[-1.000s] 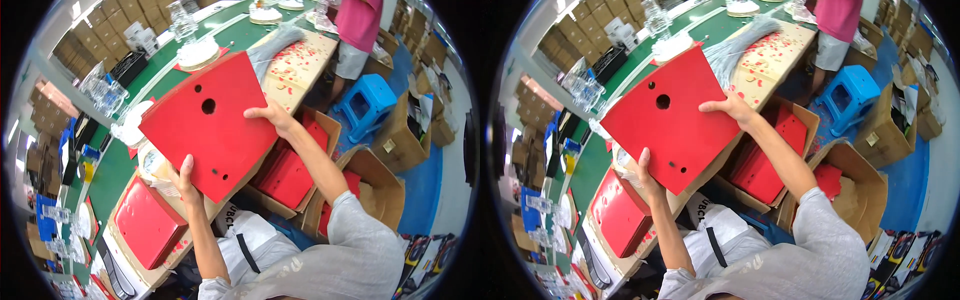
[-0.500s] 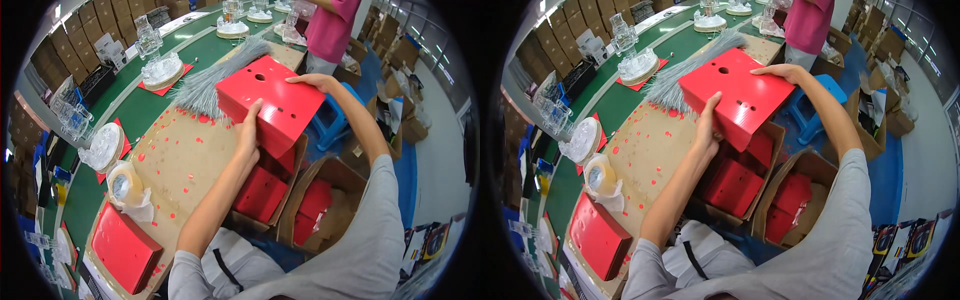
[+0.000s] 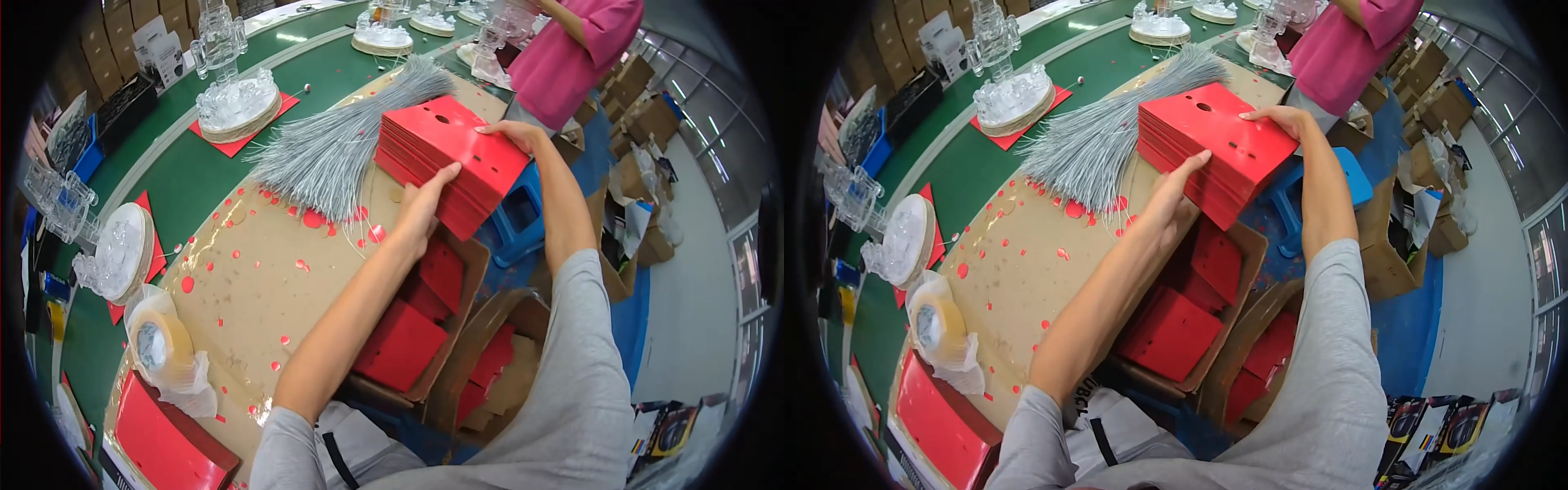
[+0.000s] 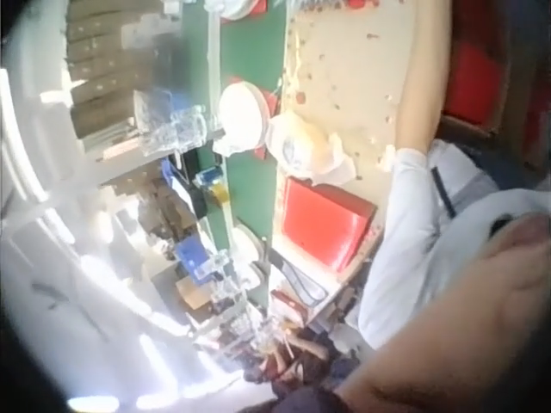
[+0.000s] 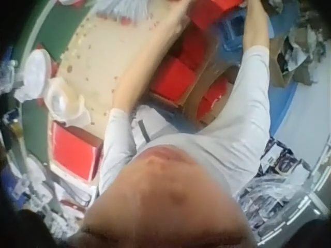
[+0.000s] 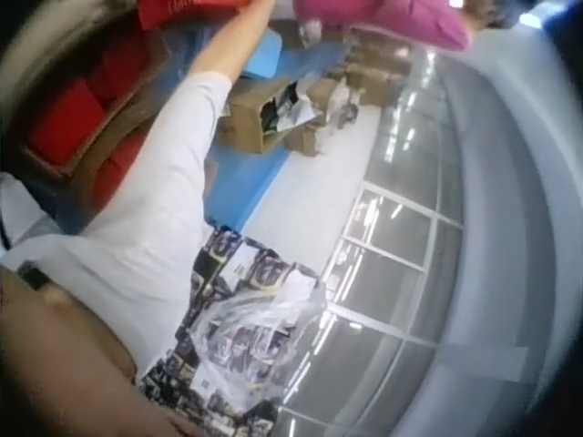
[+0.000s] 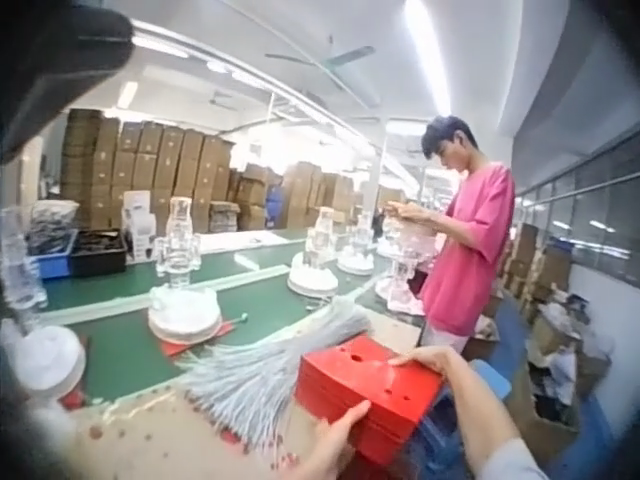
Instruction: Assembling red ring binders by inserting dividers and organizing them at a factory workstation.
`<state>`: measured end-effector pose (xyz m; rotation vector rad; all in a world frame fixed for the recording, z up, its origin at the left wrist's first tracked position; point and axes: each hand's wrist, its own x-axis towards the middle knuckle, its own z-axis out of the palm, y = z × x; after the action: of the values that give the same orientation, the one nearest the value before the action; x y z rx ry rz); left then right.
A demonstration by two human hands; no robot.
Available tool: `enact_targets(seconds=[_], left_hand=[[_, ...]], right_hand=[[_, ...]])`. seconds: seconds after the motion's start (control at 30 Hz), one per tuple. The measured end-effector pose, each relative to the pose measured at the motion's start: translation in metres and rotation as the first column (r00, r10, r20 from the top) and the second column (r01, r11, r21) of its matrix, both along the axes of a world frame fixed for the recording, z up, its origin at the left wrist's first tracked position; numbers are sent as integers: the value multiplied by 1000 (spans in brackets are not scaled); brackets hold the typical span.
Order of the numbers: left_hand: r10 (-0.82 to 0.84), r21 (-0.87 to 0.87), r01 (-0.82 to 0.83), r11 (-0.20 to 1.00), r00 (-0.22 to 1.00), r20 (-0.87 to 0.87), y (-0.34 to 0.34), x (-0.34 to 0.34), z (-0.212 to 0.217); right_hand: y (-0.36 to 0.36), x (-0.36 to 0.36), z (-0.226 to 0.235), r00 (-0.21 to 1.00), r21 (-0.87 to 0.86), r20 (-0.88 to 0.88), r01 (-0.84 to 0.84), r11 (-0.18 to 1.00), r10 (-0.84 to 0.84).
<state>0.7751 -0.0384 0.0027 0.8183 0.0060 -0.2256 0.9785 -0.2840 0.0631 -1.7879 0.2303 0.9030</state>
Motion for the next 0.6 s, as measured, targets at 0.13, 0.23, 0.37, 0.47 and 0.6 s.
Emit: enact_targets(seconds=[0.13,0.23,0.37,0.47,0.6], left_hand=[[303,658,-461,595,887,347,-7,-37,0],[188,566,-522,638,818,544,-14,-30,-43],[117,655,-543,525,809,576,3,-34,-48],[135,669,-536,515,821,554,-5,-39,-37],[155,613,-595,520,771,617,-9,-33,-44]], right_hand=[[12,19,5,999,-156,32,-3,988,8],[7,52,-6,992,-201,59,-97,975,111],[32,45,-10,974,-48,83,-206,977,209],[26,50,-11,970,1,47,-240,971,240],[16,53,2,964,-177,152,-192,965,220]])
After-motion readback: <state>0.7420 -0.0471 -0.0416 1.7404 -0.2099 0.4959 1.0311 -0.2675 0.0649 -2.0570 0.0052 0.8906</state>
